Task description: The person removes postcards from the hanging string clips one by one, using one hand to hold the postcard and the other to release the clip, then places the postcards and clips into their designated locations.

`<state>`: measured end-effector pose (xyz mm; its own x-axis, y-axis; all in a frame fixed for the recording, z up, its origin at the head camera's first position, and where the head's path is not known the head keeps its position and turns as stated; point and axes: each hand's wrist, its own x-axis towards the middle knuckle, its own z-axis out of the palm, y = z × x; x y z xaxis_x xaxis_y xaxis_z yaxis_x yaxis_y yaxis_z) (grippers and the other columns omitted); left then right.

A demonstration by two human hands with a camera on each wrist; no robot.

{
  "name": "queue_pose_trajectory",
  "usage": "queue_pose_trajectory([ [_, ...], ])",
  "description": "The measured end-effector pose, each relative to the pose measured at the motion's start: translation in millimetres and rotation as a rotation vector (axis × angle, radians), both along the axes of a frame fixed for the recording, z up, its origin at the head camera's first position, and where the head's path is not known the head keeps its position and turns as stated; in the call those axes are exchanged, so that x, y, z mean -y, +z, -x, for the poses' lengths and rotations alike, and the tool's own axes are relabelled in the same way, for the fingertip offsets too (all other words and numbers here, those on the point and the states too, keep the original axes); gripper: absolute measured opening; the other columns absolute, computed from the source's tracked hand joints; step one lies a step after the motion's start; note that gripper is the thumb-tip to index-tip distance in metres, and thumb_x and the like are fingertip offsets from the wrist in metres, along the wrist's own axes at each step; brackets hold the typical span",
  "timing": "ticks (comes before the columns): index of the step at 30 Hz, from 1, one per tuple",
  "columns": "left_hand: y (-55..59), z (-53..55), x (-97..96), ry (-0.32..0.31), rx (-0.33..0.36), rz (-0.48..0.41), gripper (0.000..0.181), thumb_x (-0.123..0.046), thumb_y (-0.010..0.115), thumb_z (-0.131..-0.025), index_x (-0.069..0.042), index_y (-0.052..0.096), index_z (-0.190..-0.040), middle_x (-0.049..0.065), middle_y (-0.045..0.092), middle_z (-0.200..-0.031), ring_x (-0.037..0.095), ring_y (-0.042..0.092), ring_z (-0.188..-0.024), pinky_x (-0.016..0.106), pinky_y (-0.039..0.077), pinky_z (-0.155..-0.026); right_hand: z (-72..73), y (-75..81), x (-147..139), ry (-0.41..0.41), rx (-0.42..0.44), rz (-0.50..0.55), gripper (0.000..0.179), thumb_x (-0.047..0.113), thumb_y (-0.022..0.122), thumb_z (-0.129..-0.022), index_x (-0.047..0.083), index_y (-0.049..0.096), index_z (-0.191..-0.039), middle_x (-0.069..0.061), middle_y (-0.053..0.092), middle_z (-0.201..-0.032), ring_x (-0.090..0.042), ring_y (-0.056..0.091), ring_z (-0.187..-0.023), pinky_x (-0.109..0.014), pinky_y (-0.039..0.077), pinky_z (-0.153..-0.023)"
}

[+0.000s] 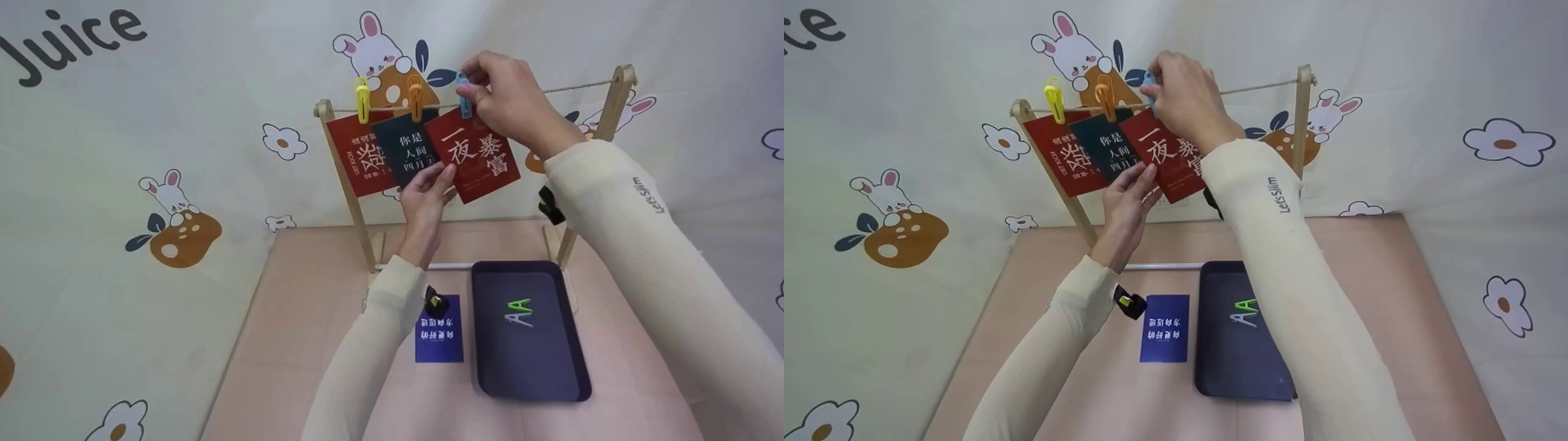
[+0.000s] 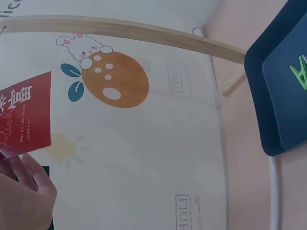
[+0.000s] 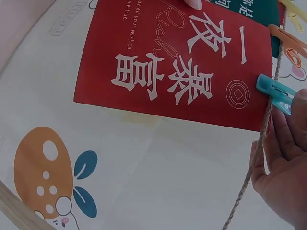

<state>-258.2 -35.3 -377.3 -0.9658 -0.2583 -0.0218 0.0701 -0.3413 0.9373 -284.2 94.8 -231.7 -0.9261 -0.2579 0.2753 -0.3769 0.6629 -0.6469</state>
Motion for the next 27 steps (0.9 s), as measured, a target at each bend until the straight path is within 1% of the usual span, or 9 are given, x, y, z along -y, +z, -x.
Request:
queue_pose_trajectory([
  [2,-0.7,0.0,-0.1,0.002,0.001,-0.017,0.027,-0.012,0.075,-0.09,-0.001,0.072,-0.114,0.009,0.075,-0.101,0.011,0.07,-0.081,0.032,0.062,-0.08,-0.4,0.2,0.9,-0.016,0.012,0.01,0.04,0.028,0.05,-0.105,0.008,0.052,-0.139,-0.01,0.06,-0.127,-0.02,0.06,-0.108,-0.036,0.056,-0.098],
  [5,-1.7,-0.6,0.3,0.0,0.01,-0.034,0.026,-0.012,0.075,-0.089,-0.001,0.072,-0.113,0.008,0.075,-0.098,0.011,0.071,-0.079,0.031,0.062,-0.078,-1.2,-0.2,1.9,-0.038,0.024,0.026,0.038,0.027,0.052,-0.104,0.009,0.053,-0.137,-0.009,0.06,-0.125,-0.017,0.059,-0.108,-0.034,0.056,-0.098],
  [7,-2.6,-1.2,1.0,0.009,0.018,-0.036,0.026,-0.012,0.076,-0.089,-0.002,0.073,-0.112,0.008,0.076,-0.098,0.011,0.071,-0.078,0.031,0.062,-0.077,-1.2,-1.4,2.8,-0.042,0.023,0.046,0.036,0.027,0.054,-0.103,0.009,0.055,-0.134,-0.009,0.061,-0.122,-0.016,0.06,-0.105,-0.033,0.057,-0.094],
  [11,-4.5,-1.5,2.1,0.025,0.024,-0.043,0.026,-0.012,0.076,-0.088,-0.001,0.073,-0.112,0.008,0.076,-0.098,0.009,0.07,-0.077,0.029,0.062,-0.074,-2.3,-3.8,4.2,-0.037,0.007,0.093,0.032,0.025,0.057,-0.102,0.009,0.057,-0.13,-0.007,0.062,-0.119,-0.014,0.061,-0.1,-0.03,0.058,-0.09],
  [15,-6.4,-2.1,2.5,0.029,0.029,-0.054,0.027,-0.011,0.076,-0.088,0.0,0.074,-0.112,0.005,0.076,-0.094,0.008,0.069,-0.073,0.026,0.061,-0.071,-4.2,-5.7,4.1,-0.028,-0.028,0.121,0.027,0.021,0.058,-0.102,0.008,0.06,-0.126,-0.007,0.064,-0.116,-0.013,0.062,-0.097,-0.032,0.057,-0.093],
  [18,-6.3,-2.8,2.1,0.025,0.04,-0.061,0.028,-0.011,0.077,-0.088,-0.001,0.074,-0.114,0.006,0.077,-0.097,0.008,0.069,-0.072,0.026,0.061,-0.072,-4.9,-6.2,3.6,-0.028,-0.054,0.131,0.025,0.019,0.059,-0.101,0.008,0.061,-0.124,-0.007,0.065,-0.114,-0.013,0.062,-0.095,-0.033,0.057,-0.094],
  [23,-4.3,-3.4,1.0,0.021,0.062,-0.077,0.032,-0.011,0.077,-0.087,-0.001,0.073,-0.117,0.014,0.076,-0.11,0.008,0.07,-0.074,0.028,0.062,-0.074,-5.7,-5.3,3.5,-0.036,-0.076,0.146,0.025,0.02,0.059,-0.101,0.009,0.063,-0.123,-0.007,0.064,-0.113,-0.011,0.06,-0.095,-0.031,0.056,-0.093],
  [27,-2.7,-3.9,-0.2,0.018,0.072,-0.077,0.033,-0.011,0.078,-0.087,-0.001,0.073,-0.118,0.015,0.075,-0.113,0.009,0.07,-0.075,0.028,0.062,-0.075,-6.2,-4.1,4.0,-0.038,-0.097,0.168,0.025,0.023,0.058,-0.101,0.009,0.064,-0.121,-0.004,0.064,-0.111,-0.008,0.06,-0.093,-0.029,0.056,-0.091],
])
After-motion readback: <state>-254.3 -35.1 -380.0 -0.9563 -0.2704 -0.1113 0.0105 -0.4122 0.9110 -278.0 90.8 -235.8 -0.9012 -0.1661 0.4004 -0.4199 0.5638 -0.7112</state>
